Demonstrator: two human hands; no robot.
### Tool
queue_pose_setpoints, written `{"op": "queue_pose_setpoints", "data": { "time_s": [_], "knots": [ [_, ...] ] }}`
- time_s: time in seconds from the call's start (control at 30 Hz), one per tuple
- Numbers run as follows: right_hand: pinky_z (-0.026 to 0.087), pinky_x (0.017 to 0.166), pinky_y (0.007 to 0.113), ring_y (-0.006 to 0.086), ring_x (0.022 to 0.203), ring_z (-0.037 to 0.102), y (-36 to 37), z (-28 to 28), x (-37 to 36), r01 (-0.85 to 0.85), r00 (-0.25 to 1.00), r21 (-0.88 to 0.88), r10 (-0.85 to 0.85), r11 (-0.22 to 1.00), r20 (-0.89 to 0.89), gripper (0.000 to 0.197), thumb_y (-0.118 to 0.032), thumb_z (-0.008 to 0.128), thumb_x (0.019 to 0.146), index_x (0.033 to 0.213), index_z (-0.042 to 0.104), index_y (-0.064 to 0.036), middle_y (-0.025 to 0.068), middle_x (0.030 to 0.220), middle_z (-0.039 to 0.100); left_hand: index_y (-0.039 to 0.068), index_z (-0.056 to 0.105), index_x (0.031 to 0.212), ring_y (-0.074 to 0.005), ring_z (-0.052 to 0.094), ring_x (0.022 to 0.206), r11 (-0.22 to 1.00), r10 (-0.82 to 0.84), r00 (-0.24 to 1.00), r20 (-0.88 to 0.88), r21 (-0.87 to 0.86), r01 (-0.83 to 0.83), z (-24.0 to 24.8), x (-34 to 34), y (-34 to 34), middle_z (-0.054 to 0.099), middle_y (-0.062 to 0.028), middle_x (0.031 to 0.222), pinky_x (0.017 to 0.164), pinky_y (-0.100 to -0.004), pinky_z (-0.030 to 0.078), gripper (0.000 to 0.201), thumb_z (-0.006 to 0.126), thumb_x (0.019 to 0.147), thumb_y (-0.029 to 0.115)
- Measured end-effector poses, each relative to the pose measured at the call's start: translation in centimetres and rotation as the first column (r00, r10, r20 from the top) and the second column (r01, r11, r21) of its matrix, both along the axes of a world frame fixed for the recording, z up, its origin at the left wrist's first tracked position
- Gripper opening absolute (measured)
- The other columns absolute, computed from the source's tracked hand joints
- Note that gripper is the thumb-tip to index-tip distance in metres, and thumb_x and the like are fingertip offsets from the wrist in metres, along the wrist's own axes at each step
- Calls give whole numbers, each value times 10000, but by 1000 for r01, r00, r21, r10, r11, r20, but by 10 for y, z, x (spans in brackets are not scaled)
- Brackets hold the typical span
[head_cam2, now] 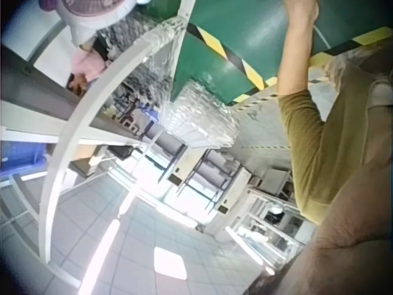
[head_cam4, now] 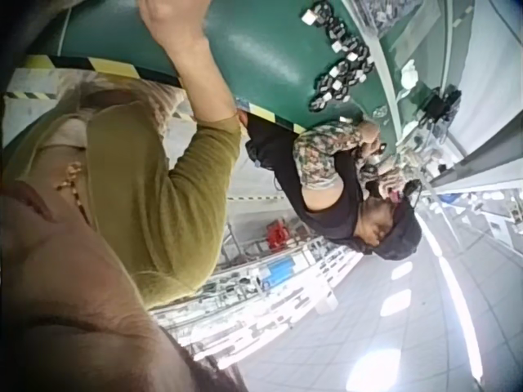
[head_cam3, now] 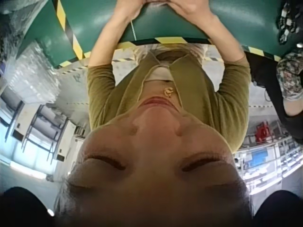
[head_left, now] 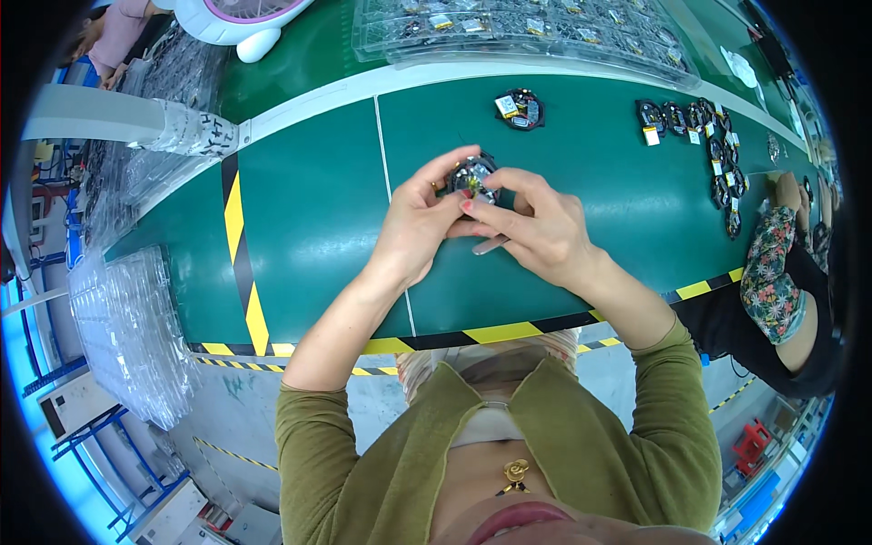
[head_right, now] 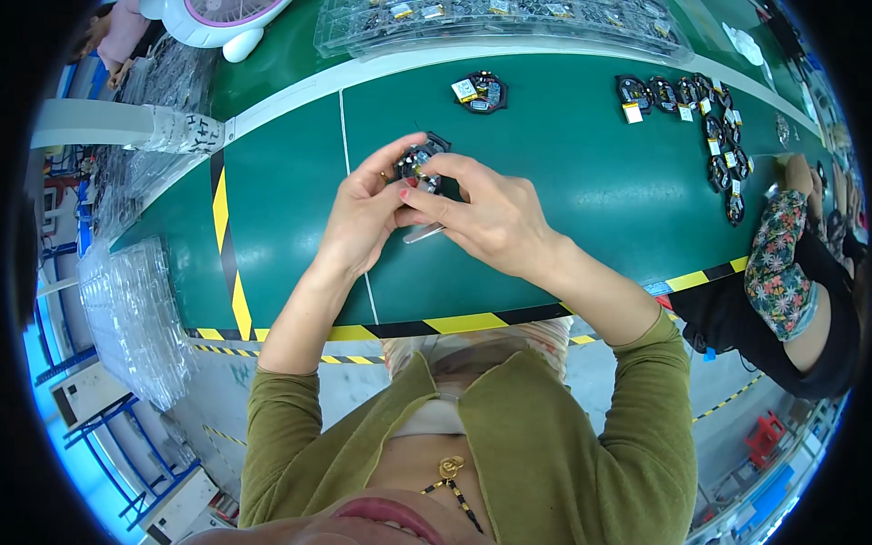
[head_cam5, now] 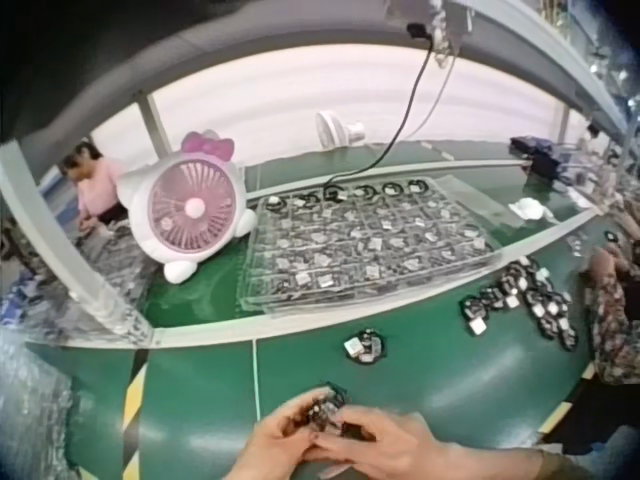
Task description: Using tweezers to assemble and inspect small electronic watch-like components on a factory assembly line.
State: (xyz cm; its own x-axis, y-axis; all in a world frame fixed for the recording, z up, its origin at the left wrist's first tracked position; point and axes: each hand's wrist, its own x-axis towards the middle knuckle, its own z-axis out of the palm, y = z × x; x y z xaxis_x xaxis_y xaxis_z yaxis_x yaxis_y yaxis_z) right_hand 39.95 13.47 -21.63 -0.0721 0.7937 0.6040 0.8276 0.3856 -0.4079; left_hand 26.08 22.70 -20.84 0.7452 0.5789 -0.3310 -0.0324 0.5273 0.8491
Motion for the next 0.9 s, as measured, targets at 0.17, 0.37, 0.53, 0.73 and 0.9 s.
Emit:
{"op": "queue_pose_setpoints", "data": {
  "time_s": [0.17, 0.37, 0.53, 0.73, 0.9],
  "knots": [
    [455, 443, 245, 153, 575, 575, 4, -2, 1, 93, 948, 65, -69, 994, -310, 200, -28, 673, 685, 875, 613, -37, 62, 806, 580, 55, 392, 1248, -159, 552, 912, 996, 8, 1000, 20, -89, -7, -3, -4, 3, 491, -99, 1094, 703, -287, 556, 443, 381, 828, -85],
    [453, 450, 225, 122, 562, 562, 4, 4, 2, 152, 863, -100, -182, 983, -472, 183, 8, 643, 722, 899, 609, -24, 72, 757, 576, 39, 424, 1225, -140, 566, 871, 995, -101, 995, -18, 17, 102, 0, -3, 1, 515, -90, 1072, 644, -287, 564, 384, 440, 846, -21],
    [377, 464, 230, 102, 581, 532, 7, 6, 17, 261, 857, -203, -323, 944, -401, 86, -6, 560, 792, 855, 617, 2, 74, 737, 573, -18, 469, 1149, -223, 627, 804, 999, 53, 992, -116, 8, -53, -2, 0, 6, 578, -143, 982, 582, -279, 562, 287, 406, 871, 23],
    [350, 523, 204, 109, 580, 447, 10, 16, 37, 238, 668, -105, -241, 966, -704, 505, -269, 267, 939, 817, 652, 35, 61, 717, 547, -72, 434, 1169, -216, 618, 836, 986, 163, 985, -62, -24, -165, -2, -4, 10, 569, -153, 1001, 651, -302, 567, 317, 406, 863, 7],
    [518, 647, 303, 239, 748, 607, 3, 9, 19, -175, 156, -43, -16, 984, -988, 409, -255, 377, 927, 890, 598, 88, 196, 949, 564, -77, 459, 1145, -152, 607, 791, 980, 192, 981, -3, -62, -192, 0, -6, 12, 588, -113, 931, 651, -280, 569, 320, 423, 830, -36]
  ]
}}
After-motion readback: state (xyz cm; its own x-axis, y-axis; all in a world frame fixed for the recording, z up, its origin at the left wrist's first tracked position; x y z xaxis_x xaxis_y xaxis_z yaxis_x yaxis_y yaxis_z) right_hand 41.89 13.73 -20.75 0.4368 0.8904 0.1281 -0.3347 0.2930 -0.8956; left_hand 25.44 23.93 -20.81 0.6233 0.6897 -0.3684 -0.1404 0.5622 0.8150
